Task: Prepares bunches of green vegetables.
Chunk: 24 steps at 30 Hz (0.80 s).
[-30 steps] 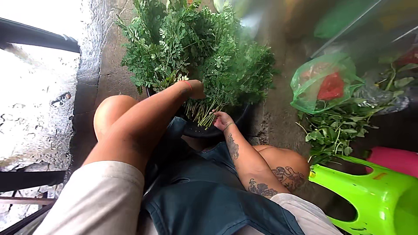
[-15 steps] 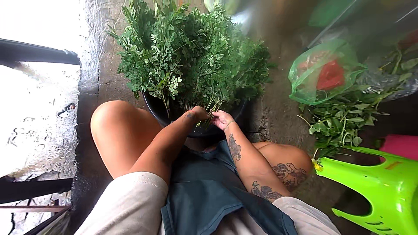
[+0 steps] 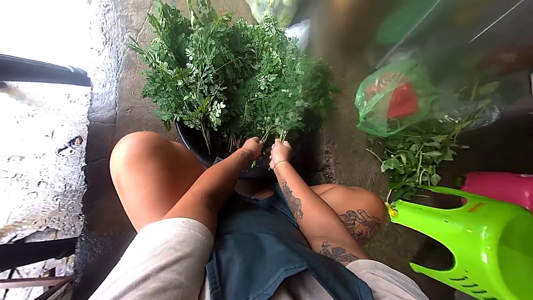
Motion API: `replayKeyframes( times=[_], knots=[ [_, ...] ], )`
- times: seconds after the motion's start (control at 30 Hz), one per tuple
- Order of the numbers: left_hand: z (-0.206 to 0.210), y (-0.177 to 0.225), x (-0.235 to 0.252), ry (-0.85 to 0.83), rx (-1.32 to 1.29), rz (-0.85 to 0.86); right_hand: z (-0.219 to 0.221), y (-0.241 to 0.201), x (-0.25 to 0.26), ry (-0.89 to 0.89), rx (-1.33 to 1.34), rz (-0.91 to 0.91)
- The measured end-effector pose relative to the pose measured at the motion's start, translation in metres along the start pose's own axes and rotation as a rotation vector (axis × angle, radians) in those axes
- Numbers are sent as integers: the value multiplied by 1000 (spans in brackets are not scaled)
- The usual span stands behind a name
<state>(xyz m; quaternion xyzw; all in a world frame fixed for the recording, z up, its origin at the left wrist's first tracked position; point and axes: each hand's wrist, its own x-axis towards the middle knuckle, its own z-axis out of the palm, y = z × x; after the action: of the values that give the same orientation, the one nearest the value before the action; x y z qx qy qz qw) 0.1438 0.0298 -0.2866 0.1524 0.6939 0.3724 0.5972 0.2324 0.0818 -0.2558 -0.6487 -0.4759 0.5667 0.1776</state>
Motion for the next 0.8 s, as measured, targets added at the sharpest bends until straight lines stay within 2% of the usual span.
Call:
replayKeyframes(
  times=[0.17, 0.23, 0.3, 0.4, 0.5, 0.6, 0.8],
  knots=[
    [-3, -10, 12, 120, -2, 43, -21, -35, -19, 108, -37, -225],
    [-1, -13, 15, 97, -4, 27, -33, -45, -18, 151, -47, -348],
    [4, -15, 15, 59, -92, -3, -41, -54, -17, 133, -32, -400],
    [12, -13, 12, 21, -168, 13, -46, -65, -22, 39, 21, -333],
    [15, -13, 14, 49, -101, 100, -43, -67, -33, -36, 116, -231],
    [16, -14, 14, 74, -87, 60, -39, -68, -47, -97, 196, -161],
    [30, -20, 27, 119, -318, 16, -41, -81, -73, -206, 330, -32]
  ],
)
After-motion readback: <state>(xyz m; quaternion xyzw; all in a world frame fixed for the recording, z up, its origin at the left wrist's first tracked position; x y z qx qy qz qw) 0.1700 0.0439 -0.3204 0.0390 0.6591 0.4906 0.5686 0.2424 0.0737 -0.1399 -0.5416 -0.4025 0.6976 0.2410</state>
